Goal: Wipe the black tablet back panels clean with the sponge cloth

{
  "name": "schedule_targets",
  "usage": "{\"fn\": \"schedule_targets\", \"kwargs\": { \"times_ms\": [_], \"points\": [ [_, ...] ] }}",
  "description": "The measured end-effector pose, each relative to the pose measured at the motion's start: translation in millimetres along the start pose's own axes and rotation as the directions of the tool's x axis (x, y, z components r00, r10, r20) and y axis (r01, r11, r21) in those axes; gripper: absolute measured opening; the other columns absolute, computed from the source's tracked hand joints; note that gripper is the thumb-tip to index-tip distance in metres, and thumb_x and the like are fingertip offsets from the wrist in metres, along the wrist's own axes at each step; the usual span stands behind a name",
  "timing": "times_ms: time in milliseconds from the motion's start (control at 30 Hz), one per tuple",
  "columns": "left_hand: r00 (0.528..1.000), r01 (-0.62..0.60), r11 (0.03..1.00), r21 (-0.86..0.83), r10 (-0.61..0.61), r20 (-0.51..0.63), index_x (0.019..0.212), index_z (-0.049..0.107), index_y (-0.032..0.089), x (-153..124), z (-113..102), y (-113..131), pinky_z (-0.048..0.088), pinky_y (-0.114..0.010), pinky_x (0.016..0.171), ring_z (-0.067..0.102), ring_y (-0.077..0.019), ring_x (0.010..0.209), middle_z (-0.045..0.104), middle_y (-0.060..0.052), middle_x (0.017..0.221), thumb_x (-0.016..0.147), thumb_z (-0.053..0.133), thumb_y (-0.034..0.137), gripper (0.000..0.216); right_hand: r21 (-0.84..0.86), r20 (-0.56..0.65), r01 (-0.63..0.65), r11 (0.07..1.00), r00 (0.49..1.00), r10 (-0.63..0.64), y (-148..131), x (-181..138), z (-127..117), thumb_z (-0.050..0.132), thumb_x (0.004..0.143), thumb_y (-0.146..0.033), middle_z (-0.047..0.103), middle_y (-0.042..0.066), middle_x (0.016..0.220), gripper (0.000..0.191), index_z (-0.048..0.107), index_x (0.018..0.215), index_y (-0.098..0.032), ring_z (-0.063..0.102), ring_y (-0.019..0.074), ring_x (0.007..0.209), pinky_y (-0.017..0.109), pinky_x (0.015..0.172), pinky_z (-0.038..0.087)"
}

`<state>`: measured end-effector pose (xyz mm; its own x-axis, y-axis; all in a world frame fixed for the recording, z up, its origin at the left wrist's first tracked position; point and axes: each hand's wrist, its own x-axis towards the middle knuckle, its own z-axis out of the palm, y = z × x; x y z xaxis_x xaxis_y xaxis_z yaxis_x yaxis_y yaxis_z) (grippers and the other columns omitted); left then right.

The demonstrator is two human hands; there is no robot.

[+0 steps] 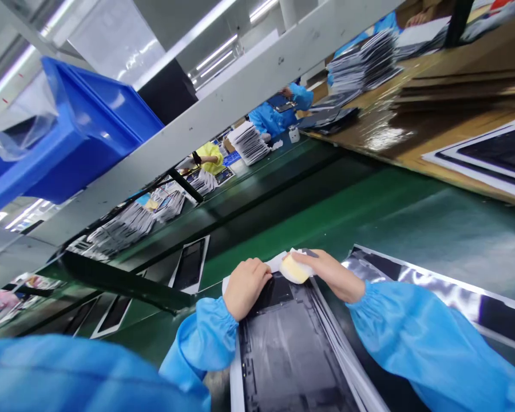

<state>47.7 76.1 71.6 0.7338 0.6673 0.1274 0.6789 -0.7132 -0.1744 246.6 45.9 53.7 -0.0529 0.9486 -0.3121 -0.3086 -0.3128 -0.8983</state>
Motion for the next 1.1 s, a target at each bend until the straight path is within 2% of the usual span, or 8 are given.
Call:
{"fn": "schedule_targets", "kwargs": {
  "times_ms": [200, 367, 567, 667, 767, 867, 967, 1100],
  "points": [
    [1.000, -0.015, 0.996, -0.085, 0.017, 0.026, 0.085, 0.059, 0.018, 3.8, -6.2, -17.0, 0.048, -0.034, 0.079, 0.061, -0.0204, 0.091, 0.066, -0.006, 0.098, 0.090, 0.054, 0.018, 0.007, -0.038, 0.070, 0.015, 0.999, 0.997, -0.013, -5.7, 16.6, 3.3, 0.073, 0.063, -0.048, 0.074, 0.008, 0.070, 0.034, 0.075, 0.071, -0.016, 0.069, 0.0289, 0.081, 0.043, 0.085, 0.050],
    [0.999, 0.033, 0.984, -0.175, -0.030, 0.020, 0.083, 0.058, 0.019, 4.0, -23.2, -33.5, 0.050, -0.028, 0.073, 0.062, -0.0162, 0.075, 0.066, 0.000, 0.078, 0.091, 0.049, 0.017, 0.012, 0.030, 0.025, 0.088, 0.996, 0.996, -0.089, -15.7, 3.2, 7.1, 0.072, 0.066, -0.049, 0.076, 0.007, 0.084, 0.035, 0.076, 0.084, -0.019, 0.067, 0.0276, 0.090, 0.039, 0.088, 0.050],
    [0.984, 0.090, 0.950, -0.299, -0.131, -0.119, 0.103, 0.057, 0.021, 4.8, -48.1, -45.3, 0.052, -0.027, 0.077, 0.065, -0.0151, 0.087, 0.067, -0.001, 0.098, 0.096, 0.038, 0.025, 0.021, 0.056, 0.214, 0.048, 0.997, 0.975, -0.059, -8.0, -41.5, 24.0, 0.071, 0.067, -0.051, 0.076, 0.008, 0.093, 0.032, 0.077, 0.083, -0.025, 0.068, 0.0297, 0.091, 0.040, 0.083, 0.054],
    [0.901, 0.120, 0.897, -0.425, -0.278, -0.332, 0.123, 0.051, 0.023, 6.4, -49.8, -53.9, 0.047, -0.034, 0.097, 0.057, -0.0200, 0.115, 0.061, -0.006, 0.122, 0.091, 0.051, 0.036, 0.034, 0.008, 0.155, 0.090, 0.996, 0.984, -0.090, -5.1, -48.4, 29.1, 0.070, 0.068, -0.053, 0.077, 0.006, 0.087, 0.032, 0.077, 0.081, -0.026, 0.069, 0.0300, 0.087, 0.042, 0.084, 0.053],
    [0.735, 0.232, 0.698, -0.677, -0.582, -0.348, 0.137, 0.040, 0.021, 3.3, -40.3, -56.4, 0.042, -0.042, 0.104, 0.045, -0.0263, 0.130, 0.051, -0.012, 0.137, 0.089, 0.051, 0.046, 0.055, 0.118, -0.053, 0.180, 0.977, 0.983, -0.174, -19.4, -36.3, 24.0, 0.074, 0.064, -0.051, 0.077, 0.004, 0.082, 0.032, 0.077, 0.080, -0.024, 0.069, 0.0284, 0.084, 0.042, 0.087, 0.052],
    [0.822, 0.213, 0.350, -0.912, -0.569, -0.027, 0.131, 0.050, 0.019, 2.3, -23.7, -45.4, 0.048, -0.039, 0.098, 0.055, -0.0251, 0.120, 0.061, -0.012, 0.126, 0.093, 0.036, 0.052, 0.052, 0.126, -0.185, 0.320, 0.939, 0.937, -0.295, -41.4, -13.6, 15.7, 0.078, 0.060, -0.046, 0.076, 0.004, 0.080, 0.031, 0.076, 0.078, -0.021, 0.069, 0.0267, 0.083, 0.041, 0.089, 0.050],
    [0.885, 0.152, 0.215, -0.965, -0.464, 0.036, 0.120, 0.058, 0.019, 14.7, -9.3, -35.5, 0.048, -0.036, 0.099, 0.059, -0.0242, 0.115, 0.065, -0.008, 0.120, 0.084, 0.055, 0.051, 0.048, 0.106, -0.206, 0.363, 0.926, 0.919, -0.337, -56.3, 4.6, 12.3, 0.078, 0.060, -0.045, 0.076, 0.006, 0.082, 0.034, 0.075, 0.079, -0.018, 0.068, 0.0263, 0.085, 0.041, 0.092, 0.049],
    [0.751, 0.248, 0.153, -0.957, -0.654, 0.090, 0.106, 0.063, 0.015, 52.8, 5.6, -64.2, 0.049, -0.032, 0.095, 0.063, -0.0216, 0.104, 0.069, -0.006, 0.107, 0.080, 0.066, 0.035, 0.033, 0.113, -0.324, 0.411, 0.904, 0.876, -0.358, -56.7, 0.0, 2.1, 0.073, 0.064, -0.048, 0.075, 0.005, 0.100, 0.044, 0.071, 0.098, -0.021, 0.064, 0.0242, 0.101, 0.038, 0.100, 0.044]
  ]
}}
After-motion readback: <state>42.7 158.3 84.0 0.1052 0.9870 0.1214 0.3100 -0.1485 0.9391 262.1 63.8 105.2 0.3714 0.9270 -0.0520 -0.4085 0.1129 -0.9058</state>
